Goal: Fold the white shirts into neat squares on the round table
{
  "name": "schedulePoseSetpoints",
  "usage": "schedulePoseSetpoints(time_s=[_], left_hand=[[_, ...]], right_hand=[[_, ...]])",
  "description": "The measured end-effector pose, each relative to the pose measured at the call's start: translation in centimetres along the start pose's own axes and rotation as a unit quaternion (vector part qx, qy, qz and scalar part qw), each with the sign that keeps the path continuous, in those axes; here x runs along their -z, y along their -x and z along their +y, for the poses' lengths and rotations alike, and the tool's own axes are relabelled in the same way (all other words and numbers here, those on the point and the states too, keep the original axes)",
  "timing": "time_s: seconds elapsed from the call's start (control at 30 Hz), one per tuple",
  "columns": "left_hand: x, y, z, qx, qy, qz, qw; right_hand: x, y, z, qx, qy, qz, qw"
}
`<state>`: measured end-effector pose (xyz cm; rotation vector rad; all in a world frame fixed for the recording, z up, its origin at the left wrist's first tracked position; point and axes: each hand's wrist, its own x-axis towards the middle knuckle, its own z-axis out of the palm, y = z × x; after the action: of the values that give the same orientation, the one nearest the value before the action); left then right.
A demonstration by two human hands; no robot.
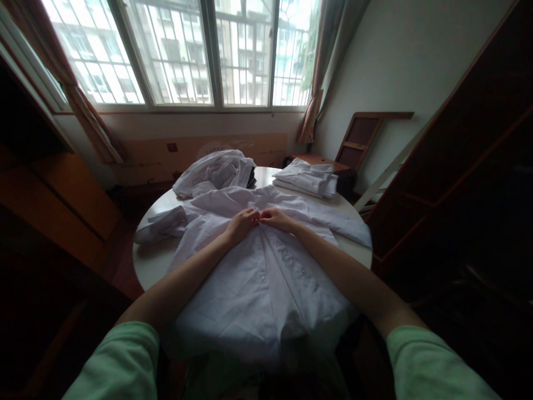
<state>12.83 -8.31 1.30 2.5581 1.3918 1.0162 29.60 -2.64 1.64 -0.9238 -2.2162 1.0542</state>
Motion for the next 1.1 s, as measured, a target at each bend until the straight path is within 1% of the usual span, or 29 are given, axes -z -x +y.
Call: schedulePoseSetpoints(time_s=[0.2, 0.4, 0.53, 0.87, 1.0, 1.1], left_hand=[[-0.23, -0.06, -0.4, -0.003, -0.026, 0.013, 1.0], [0.03, -0.15, -0.01, 0.036, -0.047, 0.021, 0.998], [0.07, -0.22, 0.02, 0.048, -0.054, 0.028, 0.997], [0.07, -0.11, 0.22, 0.041, -0.077, 0.021, 0.996], [-0.08, -0.05, 0.17, 0.035, -0.099, 0.02, 0.994], [-0.11, -0.03, 0.17, 0.02, -0.109, 0.016, 0.994]], right_hand=[[0.01, 0.02, -0.04, -0.002, -0.014, -0.003, 1.0], [-0.16, -0.02, 0.07, 0.0, -0.024, 0.009, 1.0], [-0.08, 0.15, -0.18, -0.005, -0.015, 0.009, 1.0], [-0.21, -0.29, 0.24, 0.0, 0.04, 0.021, 0.999], [-0.26, -0.41, 0.45, 0.021, 0.062, 0.031, 0.997], [-0.32, -0.35, 0.48, 0.039, 0.047, 0.028, 0.998]])
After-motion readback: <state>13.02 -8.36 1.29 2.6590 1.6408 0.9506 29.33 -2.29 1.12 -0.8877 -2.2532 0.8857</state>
